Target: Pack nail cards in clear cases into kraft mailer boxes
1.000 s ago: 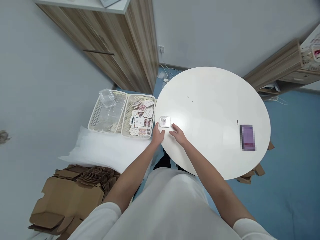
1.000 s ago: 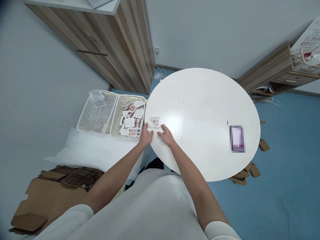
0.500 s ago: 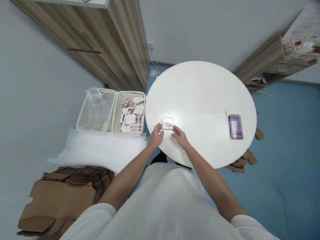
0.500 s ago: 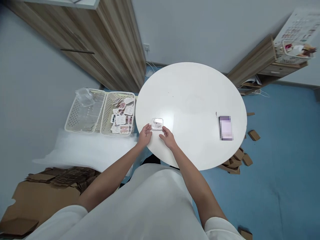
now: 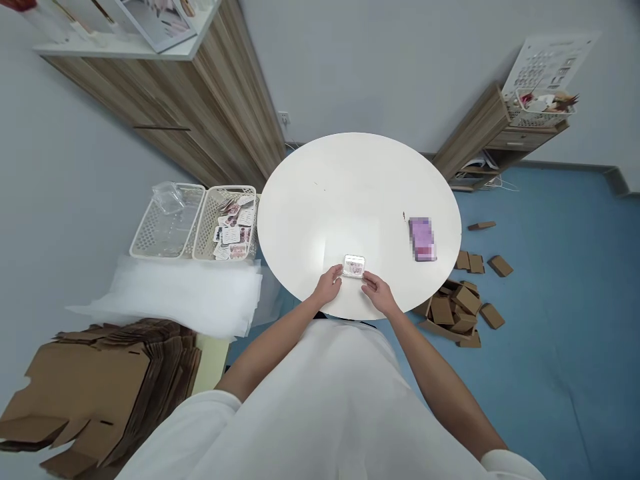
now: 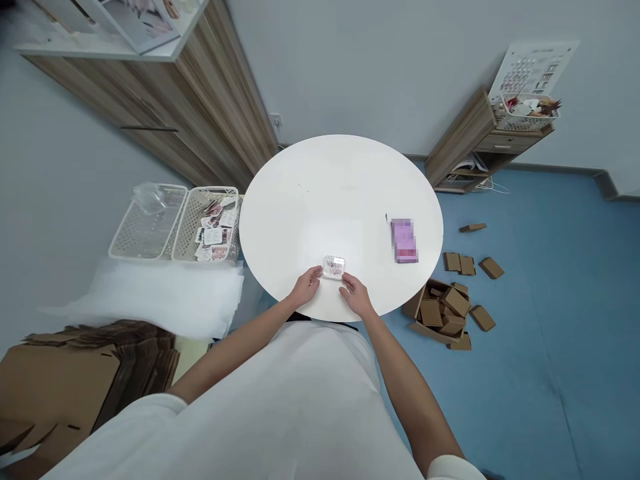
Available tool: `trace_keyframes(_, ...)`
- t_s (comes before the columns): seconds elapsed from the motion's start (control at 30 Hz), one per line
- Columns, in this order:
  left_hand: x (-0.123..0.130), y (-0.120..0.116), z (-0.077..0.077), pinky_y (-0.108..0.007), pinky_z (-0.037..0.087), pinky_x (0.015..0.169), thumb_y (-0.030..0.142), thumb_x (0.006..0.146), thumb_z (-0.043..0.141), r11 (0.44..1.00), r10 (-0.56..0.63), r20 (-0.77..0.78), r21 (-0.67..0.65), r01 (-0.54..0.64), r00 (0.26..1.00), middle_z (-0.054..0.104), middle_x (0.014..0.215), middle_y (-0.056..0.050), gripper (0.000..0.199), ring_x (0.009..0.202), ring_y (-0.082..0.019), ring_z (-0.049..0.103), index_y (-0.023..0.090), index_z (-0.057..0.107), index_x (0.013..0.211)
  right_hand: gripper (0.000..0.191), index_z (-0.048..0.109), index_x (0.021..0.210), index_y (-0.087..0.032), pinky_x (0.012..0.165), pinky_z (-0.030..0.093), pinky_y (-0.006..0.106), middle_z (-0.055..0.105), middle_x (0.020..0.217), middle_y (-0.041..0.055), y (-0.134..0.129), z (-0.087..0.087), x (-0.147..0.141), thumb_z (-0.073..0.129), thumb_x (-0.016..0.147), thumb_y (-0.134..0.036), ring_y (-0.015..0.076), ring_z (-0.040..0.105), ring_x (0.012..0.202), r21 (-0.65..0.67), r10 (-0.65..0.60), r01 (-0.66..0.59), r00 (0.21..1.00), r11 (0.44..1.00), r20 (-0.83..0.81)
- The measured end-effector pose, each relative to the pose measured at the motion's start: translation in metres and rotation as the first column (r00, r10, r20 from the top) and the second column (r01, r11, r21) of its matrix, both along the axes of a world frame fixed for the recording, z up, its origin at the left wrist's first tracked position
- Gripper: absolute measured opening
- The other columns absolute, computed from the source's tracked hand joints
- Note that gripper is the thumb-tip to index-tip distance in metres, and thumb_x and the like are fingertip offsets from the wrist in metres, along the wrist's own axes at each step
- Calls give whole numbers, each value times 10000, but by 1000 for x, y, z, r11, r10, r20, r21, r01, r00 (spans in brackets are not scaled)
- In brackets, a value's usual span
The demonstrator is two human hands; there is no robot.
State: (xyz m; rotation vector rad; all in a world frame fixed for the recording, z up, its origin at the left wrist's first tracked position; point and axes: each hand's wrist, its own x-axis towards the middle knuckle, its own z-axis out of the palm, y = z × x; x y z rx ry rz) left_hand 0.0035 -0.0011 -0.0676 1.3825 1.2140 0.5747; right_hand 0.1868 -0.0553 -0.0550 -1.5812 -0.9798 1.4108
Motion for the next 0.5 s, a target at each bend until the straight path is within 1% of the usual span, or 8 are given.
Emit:
trace_keyframes(0.17, 9, -9, -3, -339, 380, 962, 87, 751, 407, 1000, 13, -79, 25, -11, 997, 483, 1244, -99, 494, 1123, -176, 482, 162, 382, 1238, 454, 498, 1134, -209, 996, 368, 380, 385, 1338, 73, 1, -14, 9, 578, 689, -255, 206, 473, 1143, 22, 84, -84, 996, 996, -16)
trace_keyframes(0.27, 10, -12, -2, -337, 376, 965, 80, 755, 394, 999, 18, -134, 52, -11, 991, 482, 1245, -95, 501, 1122, -170, 481, 163, 364, 1248, 461, 473, 1158, -206, 1000, 361, 376, 346, 1360, 78, 4, -18, 9, 548, 705, -239, 200, 453, 1162, 43, 149, -150, 989, 988, 25)
trace_keyframes(0.33, 10, -13, -1, -337, 383, 956, 88, 764, 386, 997, 7, -185, 78, 7, 983, 481, 1244, -90, 503, 1126, -169, 476, 167, 345, 1259, 455, 465, 1169, -208, 994, 364, 381, 339, 1363, 77, 5, -18, 9, 529, 719, -236, 202, 431, 1179, 68, 198, -207, 973, 976, 122)
trace_keyframes(0.4, 9, -15, 1, -345, 389, 947, 105, 771, 389, 991, -10, -256, 127, 44, 967, 475, 1247, -90, 504, 1140, -178, 457, 166, 331, 1267, 440, 471, 1167, -209, 981, 369, 397, 358, 1346, 78, 3, -17, 9, 516, 730, -235, 213, 404, 1194, 106, 233, -273, 928, 956, 290)
trace_keyframes(0.43, 8, -16, 1, -354, 383, 950, 118, 771, 401, 984, -18, -298, 166, 71, 954, 467, 1251, -93, 502, 1151, -185, 441, 162, 331, 1266, 426, 477, 1160, -206, 968, 376, 403, 380, 1326, 82, 1, -16, 10, 510, 736, -233, 218, 405, 1187, 123, 241, -308, 891, 943, 385)
trace_keyframes(0.5, 4, -17, 2, -372, 362, 966, 148, 766, 438, 954, -49, -381, 255, 156, 923, 457, 1252, -94, 486, 1165, -201, 412, 161, 358, 1245, 383, 498, 1132, -200, 923, 396, 408, 445, 1253, 93, -3, -15, 11, 500, 750, -232, 226, 437, 1134, 134, 251, -385, 790, 913, 559)
